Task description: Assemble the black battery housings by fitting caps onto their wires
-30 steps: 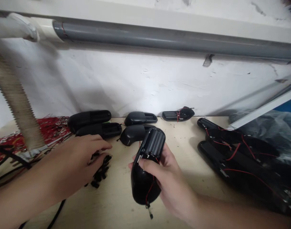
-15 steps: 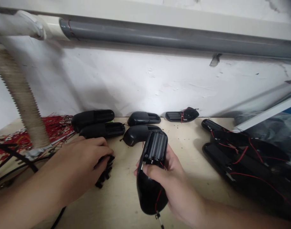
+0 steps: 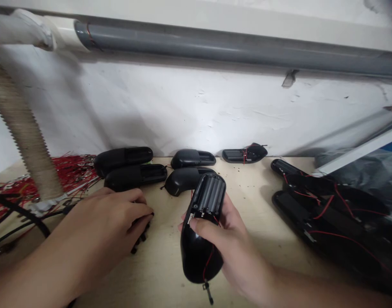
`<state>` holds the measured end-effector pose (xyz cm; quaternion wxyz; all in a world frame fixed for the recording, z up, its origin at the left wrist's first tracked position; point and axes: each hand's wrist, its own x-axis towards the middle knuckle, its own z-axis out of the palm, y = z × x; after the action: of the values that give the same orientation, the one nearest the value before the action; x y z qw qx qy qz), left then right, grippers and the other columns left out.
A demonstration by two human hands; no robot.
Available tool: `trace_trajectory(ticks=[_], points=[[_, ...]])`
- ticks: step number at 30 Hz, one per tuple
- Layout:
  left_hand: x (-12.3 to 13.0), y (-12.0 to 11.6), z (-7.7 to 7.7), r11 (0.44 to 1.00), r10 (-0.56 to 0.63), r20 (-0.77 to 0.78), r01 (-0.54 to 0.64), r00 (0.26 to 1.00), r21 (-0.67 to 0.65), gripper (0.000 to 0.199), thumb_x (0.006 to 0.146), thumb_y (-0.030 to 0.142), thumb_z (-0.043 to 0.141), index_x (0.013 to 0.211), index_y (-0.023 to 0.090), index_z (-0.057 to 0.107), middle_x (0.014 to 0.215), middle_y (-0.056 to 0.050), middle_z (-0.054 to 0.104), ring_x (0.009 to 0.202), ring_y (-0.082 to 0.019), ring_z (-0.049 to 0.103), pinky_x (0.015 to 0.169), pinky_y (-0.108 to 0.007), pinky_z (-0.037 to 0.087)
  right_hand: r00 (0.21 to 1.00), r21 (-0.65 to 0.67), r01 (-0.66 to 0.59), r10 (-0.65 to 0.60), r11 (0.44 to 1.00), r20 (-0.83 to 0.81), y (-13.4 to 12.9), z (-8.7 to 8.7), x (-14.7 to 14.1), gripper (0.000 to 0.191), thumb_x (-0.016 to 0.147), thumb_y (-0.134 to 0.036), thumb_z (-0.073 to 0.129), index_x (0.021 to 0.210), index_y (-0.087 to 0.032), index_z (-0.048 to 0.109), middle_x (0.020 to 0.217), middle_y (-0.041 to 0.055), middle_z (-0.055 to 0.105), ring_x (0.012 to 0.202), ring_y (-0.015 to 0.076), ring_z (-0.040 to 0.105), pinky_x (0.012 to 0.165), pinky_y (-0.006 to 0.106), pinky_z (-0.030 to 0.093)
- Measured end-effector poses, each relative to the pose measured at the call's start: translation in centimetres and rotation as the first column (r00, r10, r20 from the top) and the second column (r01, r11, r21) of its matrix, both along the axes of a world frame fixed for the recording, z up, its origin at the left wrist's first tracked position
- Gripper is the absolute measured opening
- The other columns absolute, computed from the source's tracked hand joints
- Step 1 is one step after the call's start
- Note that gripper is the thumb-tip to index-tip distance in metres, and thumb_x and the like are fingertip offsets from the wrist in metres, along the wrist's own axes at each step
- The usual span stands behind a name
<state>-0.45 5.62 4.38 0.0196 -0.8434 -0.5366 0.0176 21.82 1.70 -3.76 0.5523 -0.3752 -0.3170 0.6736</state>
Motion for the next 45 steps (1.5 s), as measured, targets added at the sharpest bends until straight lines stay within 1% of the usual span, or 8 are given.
trace_trajectory(ticks=[3, 8, 14, 19, 23, 27, 35, 45], points=[[-0.2, 0.0, -0.1, 1.0, -0.014, -0.117, 0.013, 0.993, -0.007, 0.038, 0.098, 0.026, 0.048, 0.083, 0.037, 0.081, 0.1, 0.003, 0.08, 0.084, -0.028, 0.07, 0.07, -0.038, 0.039, 1.0, 0.002, -0.002, 0.002, 1.0, 0.009, 0.0, 0.1, 0.0, 0.053, 0.074, -0.032, 0.086, 0.119, -0.026, 0.059, 0.097, 0.0035, 0.071, 0.089, 0.0259, 0.07, 0.082, 0.04, 0.054], [-0.4, -0.2, -0.5, 0.993, -0.087, -0.097, 0.094, 0.992, 0.075, 0.036, 0.1, 0.026, 0.047, 0.093, 0.031, 0.082, 0.107, -0.001, 0.081, 0.09, -0.028, 0.073, 0.078, -0.042, 0.048, 1.0, 0.0, 0.009, -0.009, 1.0, 0.015, 0.0, 0.1, 0.1, 0.054, 0.075, -0.033, 0.087, 0.121, -0.027, 0.059, 0.101, 0.0044, 0.072, 0.09, 0.0267, 0.069, 0.081, 0.04, 0.054], [1.1, -0.8, 0.5, 1.0, -0.011, 0.249, 0.007, 0.968, 0.018, 0.038, 0.105, 0.036, 0.046, 0.098, 0.03, 0.082, 0.098, 0.001, 0.085, 0.079, -0.021, 0.076, 0.067, -0.032, 0.05, 1.0, 0.023, -0.007, 0.007, 1.0, -0.003, -0.2, 0.1, 0.2, 0.053, 0.074, -0.029, 0.088, 0.12, -0.027, 0.063, 0.099, 0.0042, 0.072, 0.088, 0.0245, 0.065, 0.081, 0.039, 0.053], [2.3, -1.5, 0.6, 0.974, 0.124, 0.676, 0.041, 0.726, -0.222, 0.019, 0.098, 0.04, 0.065, 0.092, 0.035, 0.083, 0.08, 0.008, 0.082, 0.066, -0.014, 0.072, 0.059, -0.022, 0.051, 1.0, 0.055, 0.013, -0.012, 0.998, -0.016, -0.2, 0.3, 0.0, 0.048, 0.075, -0.025, 0.085, 0.118, -0.028, 0.064, 0.095, 0.0006, 0.07, 0.084, 0.0204, 0.061, 0.077, 0.034, 0.052], [3.2, -2.4, -0.8, 0.93, 0.264, 0.834, 0.102, 0.485, -0.354, 0.019, 0.092, 0.038, 0.073, 0.106, 0.041, 0.086, 0.101, 0.004, 0.087, 0.09, -0.02, 0.082, 0.078, -0.027, 0.065, 0.999, 0.059, 0.024, -0.021, 0.998, -0.05, -0.2, 0.4, -0.1, 0.044, 0.076, -0.025, 0.088, 0.114, -0.027, 0.066, 0.092, -0.002, 0.068, 0.084, 0.0177, 0.059, 0.077, 0.031, 0.052], [3.7, -3.3, -2.2, 0.929, 0.243, 0.868, 0.152, 0.433, -0.336, 0.021, 0.097, 0.036, 0.071, 0.111, 0.041, 0.087, 0.105, 0.001, 0.086, 0.091, -0.017, 0.083, 0.078, -0.019, 0.063, 0.998, 0.079, 0.045, -0.041, 0.996, -0.049, -0.2, 0.3, 0.0, 0.044, 0.079, -0.024, 0.087, 0.117, -0.028, 0.066, 0.094, -0.0021, 0.068, 0.088, 0.0179, 0.06, 0.081, 0.031, 0.052], [3.3, -3.4, -2.2, 0.947, 0.298, 0.866, -0.011, 0.402, -0.32, 0.016, 0.086, 0.037, 0.083, 0.101, 0.037, 0.09, 0.099, 0.001, 0.088, 0.083, -0.015, 0.083, 0.075, -0.012, 0.063, 0.999, 0.122, 0.027, -0.024, 0.992, -0.023, -0.2, 0.1, -0.2, 0.045, 0.079, -0.026, 0.087, 0.117, -0.026, 0.063, 0.093, -0.0001, 0.068, 0.085, 0.0179, 0.061, 0.078, 0.034, 0.054], [3.6, -2.6, -1.7, 0.846, 0.481, 0.826, 0.092, 0.294, -0.525, 0.014, 0.08, 0.036, 0.085, 0.087, 0.024, 0.087, 0.086, -0.004, 0.087, 0.076, -0.017, 0.081, 0.069, -0.016, 0.063, 0.995, 0.201, 0.021, -0.039, 0.979, 0.087, -0.4, -0.3, 0.1, 0.044, 0.086, -0.026, 0.082, 0.123, -0.029, 0.059, 0.101, 0.0013, 0.069, 0.093, 0.0199, 0.065, 0.086, 0.036, 0.057]])
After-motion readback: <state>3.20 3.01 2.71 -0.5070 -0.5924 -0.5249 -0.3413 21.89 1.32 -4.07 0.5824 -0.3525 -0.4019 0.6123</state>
